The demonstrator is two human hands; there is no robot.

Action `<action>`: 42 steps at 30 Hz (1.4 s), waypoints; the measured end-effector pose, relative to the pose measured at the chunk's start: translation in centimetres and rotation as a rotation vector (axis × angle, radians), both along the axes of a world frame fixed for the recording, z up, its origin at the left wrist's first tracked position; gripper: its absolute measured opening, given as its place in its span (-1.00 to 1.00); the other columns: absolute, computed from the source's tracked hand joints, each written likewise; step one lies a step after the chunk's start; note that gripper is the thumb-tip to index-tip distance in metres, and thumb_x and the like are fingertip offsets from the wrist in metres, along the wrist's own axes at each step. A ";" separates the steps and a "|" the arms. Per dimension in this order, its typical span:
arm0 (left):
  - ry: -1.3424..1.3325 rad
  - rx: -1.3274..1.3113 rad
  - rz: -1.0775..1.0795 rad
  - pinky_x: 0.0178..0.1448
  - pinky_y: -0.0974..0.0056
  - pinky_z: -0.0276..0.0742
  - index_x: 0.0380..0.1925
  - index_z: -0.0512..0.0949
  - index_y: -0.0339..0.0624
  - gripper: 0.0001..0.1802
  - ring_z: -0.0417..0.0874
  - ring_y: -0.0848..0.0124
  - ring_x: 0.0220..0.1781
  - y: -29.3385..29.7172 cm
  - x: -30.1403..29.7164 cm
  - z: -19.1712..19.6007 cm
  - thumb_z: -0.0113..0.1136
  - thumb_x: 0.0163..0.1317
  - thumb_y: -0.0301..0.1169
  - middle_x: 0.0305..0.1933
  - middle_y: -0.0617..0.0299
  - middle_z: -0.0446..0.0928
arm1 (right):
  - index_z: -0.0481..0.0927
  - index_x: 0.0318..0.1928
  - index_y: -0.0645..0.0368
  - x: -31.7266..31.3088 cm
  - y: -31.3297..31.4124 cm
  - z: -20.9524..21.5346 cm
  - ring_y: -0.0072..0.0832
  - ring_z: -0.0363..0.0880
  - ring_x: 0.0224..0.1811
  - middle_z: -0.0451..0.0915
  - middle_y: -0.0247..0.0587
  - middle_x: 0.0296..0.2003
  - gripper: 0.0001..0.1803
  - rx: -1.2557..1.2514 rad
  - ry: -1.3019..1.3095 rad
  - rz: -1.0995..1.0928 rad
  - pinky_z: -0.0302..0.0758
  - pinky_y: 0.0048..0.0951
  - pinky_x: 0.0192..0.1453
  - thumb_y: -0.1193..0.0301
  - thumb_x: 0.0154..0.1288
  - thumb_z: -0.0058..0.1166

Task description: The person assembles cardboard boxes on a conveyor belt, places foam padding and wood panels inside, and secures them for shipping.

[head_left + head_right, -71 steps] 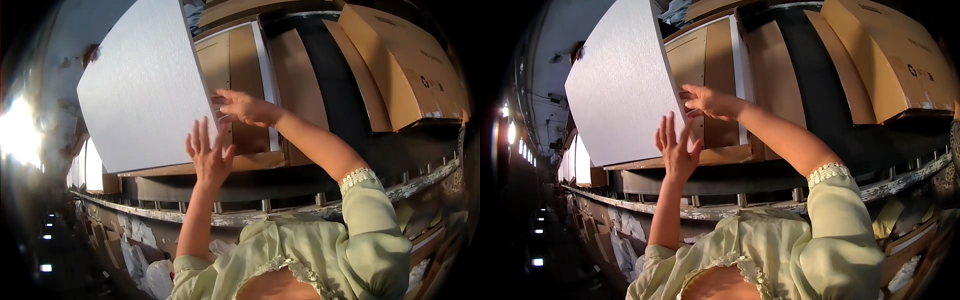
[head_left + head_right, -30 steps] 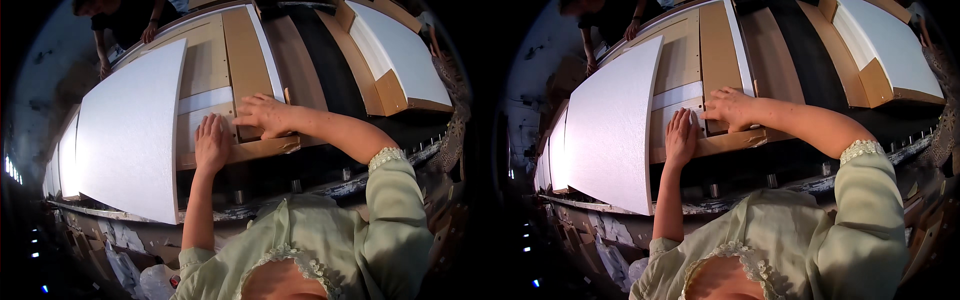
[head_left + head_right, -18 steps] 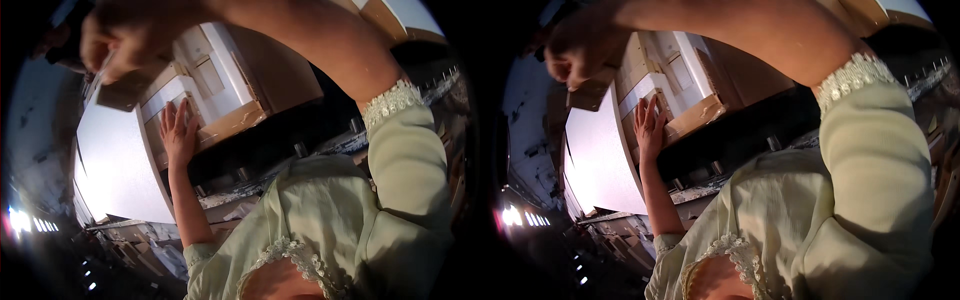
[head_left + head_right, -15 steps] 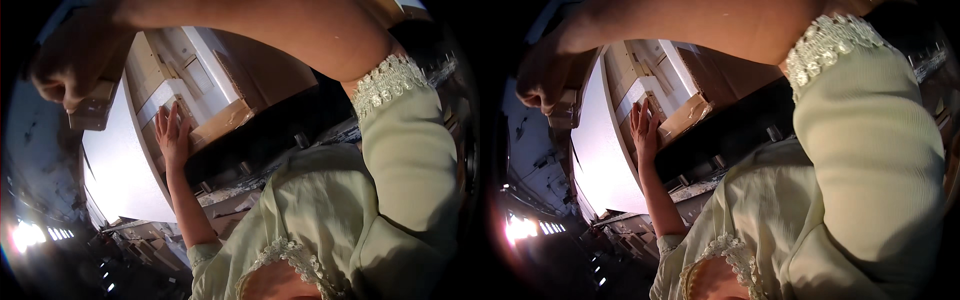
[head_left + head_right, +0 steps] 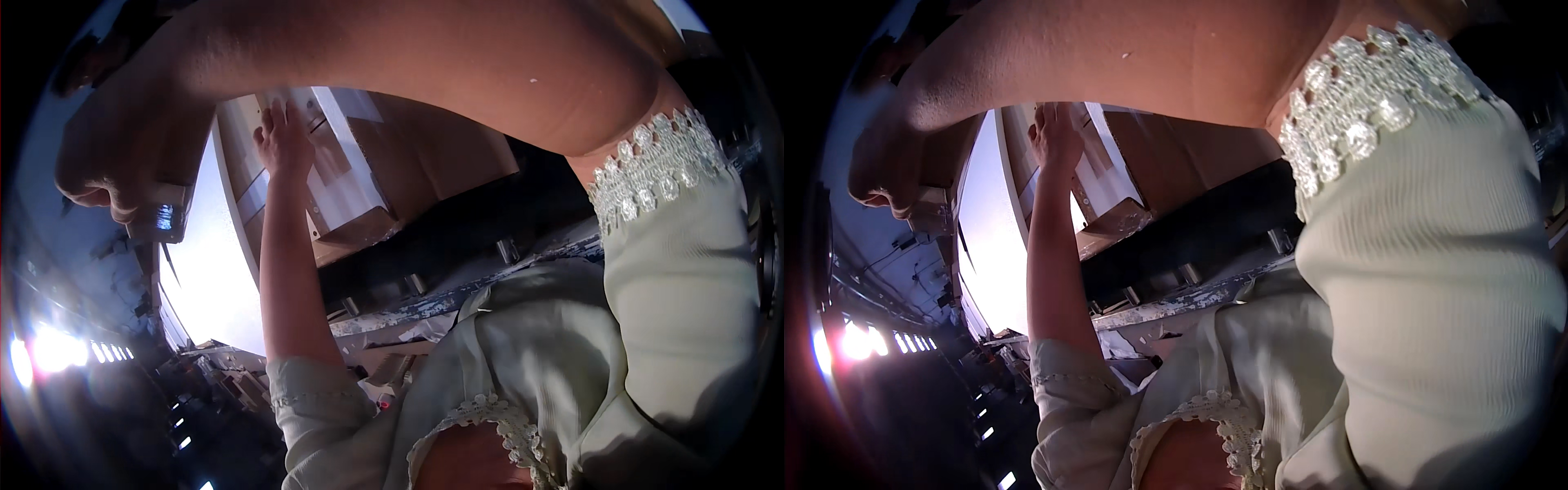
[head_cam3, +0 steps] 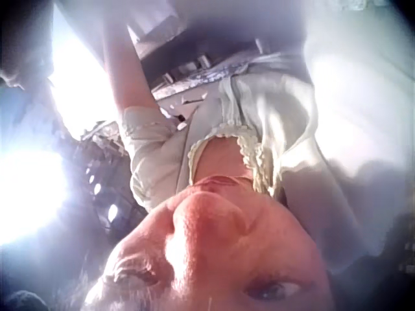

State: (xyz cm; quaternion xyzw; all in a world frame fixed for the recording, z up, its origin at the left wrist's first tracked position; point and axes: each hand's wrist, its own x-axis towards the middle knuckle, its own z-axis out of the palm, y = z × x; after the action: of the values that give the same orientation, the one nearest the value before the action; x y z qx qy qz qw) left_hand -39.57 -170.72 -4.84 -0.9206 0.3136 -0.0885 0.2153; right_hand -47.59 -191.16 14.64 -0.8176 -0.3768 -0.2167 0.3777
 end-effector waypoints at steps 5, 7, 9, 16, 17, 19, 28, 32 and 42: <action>-0.086 0.100 -0.107 0.38 0.03 0.11 0.27 0.22 -0.06 -0.39 0.19 0.14 0.37 -1.5 4.6 -1.8 0.08 0.21 -0.27 0.35 0.05 0.20 | 0.61 -0.23 0.13 1.3 -0.6 -0.6 -0.37 0.60 -0.27 0.62 -0.19 -0.26 -0.73 -0.010 0.014 0.011 0.51 -0.36 -0.23 0.27 0.08 0.19; 0.264 -0.425 0.163 0.35 0.04 0.17 0.26 0.22 -0.10 -0.41 0.23 0.15 0.34 -2.5 5.9 -1.9 0.06 0.25 -0.18 0.35 0.08 0.19 | 0.61 -0.23 0.13 1.9 -1.0 -0.7 -0.37 0.60 -0.27 0.62 -0.19 -0.26 -0.73 -0.007 0.018 0.012 0.51 -0.35 -0.23 0.26 0.09 0.19; 0.177 -0.463 0.083 0.33 0.05 0.21 0.20 0.28 -0.12 -0.44 0.30 0.18 0.28 -1.9 6.2 -1.9 0.06 0.26 -0.13 0.27 0.08 0.28 | 0.60 -0.24 0.13 2.5 -1.0 -0.9 -0.37 0.60 -0.27 0.62 -0.19 -0.26 -0.73 -0.002 0.020 0.017 0.51 -0.35 -0.22 0.26 0.09 0.18; 0.281 -1.904 0.611 -0.35 0.37 0.65 -0.10 0.46 -0.20 -0.59 0.65 0.40 -0.28 2.9 7.2 0.0 0.22 0.16 -0.17 -0.21 0.15 0.58 | 0.60 -0.24 0.14 4.2 -2.4 -1.3 -0.36 0.60 -0.28 0.63 -0.19 -0.26 -0.73 0.033 0.044 0.026 0.50 -0.33 -0.22 0.23 0.12 0.17; 0.271 -1.899 0.618 -0.35 0.37 0.65 -0.10 0.46 -0.20 -0.59 0.65 0.40 -0.28 2.8 6.4 1.1 0.22 0.16 -0.17 -0.21 0.15 0.58 | 0.60 -0.24 0.14 4.2 -2.3 -1.0 -0.36 0.60 -0.28 0.63 -0.19 -0.26 -0.72 0.044 0.042 0.028 0.50 -0.32 -0.21 0.23 0.12 0.17; 0.334 -1.969 0.603 -0.61 0.46 0.59 -0.17 0.48 -0.23 -0.68 0.65 0.42 -0.41 3.0 5.4 2.5 0.29 0.09 -0.38 -0.29 0.15 0.60 | 0.59 -0.25 0.14 4.4 -2.1 -0.5 -0.36 0.60 -0.28 0.63 -0.19 -0.27 -0.72 0.044 0.035 0.050 0.50 -0.32 -0.21 0.22 0.13 0.17; 0.365 -1.912 0.731 -0.53 0.41 0.49 -0.34 0.56 -0.25 -0.91 0.58 0.45 -0.49 8.7 5.6 1.4 0.21 0.13 -0.55 -0.44 0.18 0.57 | 0.58 -0.26 0.15 3.9 1.4 -0.2 -0.35 0.61 -0.28 0.63 -0.19 -0.27 -0.71 0.012 0.005 0.090 0.50 -0.29 -0.20 0.19 0.16 0.16; 0.371 -1.763 0.799 -0.51 0.39 0.44 -0.31 0.55 -0.33 -0.85 0.54 0.41 -0.50 11.1 6.5 0.7 0.06 0.19 -0.48 -0.45 0.15 0.53 | 0.58 -0.26 0.15 2.5 4.4 0.1 -0.35 0.61 -0.28 0.63 -0.19 -0.27 -0.70 -0.032 -0.018 0.062 0.50 -0.28 -0.19 0.18 0.17 0.15; -0.310 -1.144 0.196 -0.18 0.28 0.51 -0.36 0.53 -0.22 -0.83 0.61 0.21 -0.24 12.7 4.8 -0.6 0.08 -0.01 -0.57 -0.29 0.08 0.57 | 0.57 -0.27 0.16 0.8 14.6 0.3 -0.34 0.61 -0.29 0.63 -0.19 -0.27 -0.68 -0.173 -0.034 -0.068 0.50 -0.25 -0.18 0.14 0.20 0.14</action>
State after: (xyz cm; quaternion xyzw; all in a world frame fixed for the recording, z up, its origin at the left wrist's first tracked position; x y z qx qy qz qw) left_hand -34.79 -158.01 -5.44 -0.8913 0.0945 -0.3563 -0.2641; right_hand -46.76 -176.59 14.95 -0.8558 -0.3723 -0.2098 0.2915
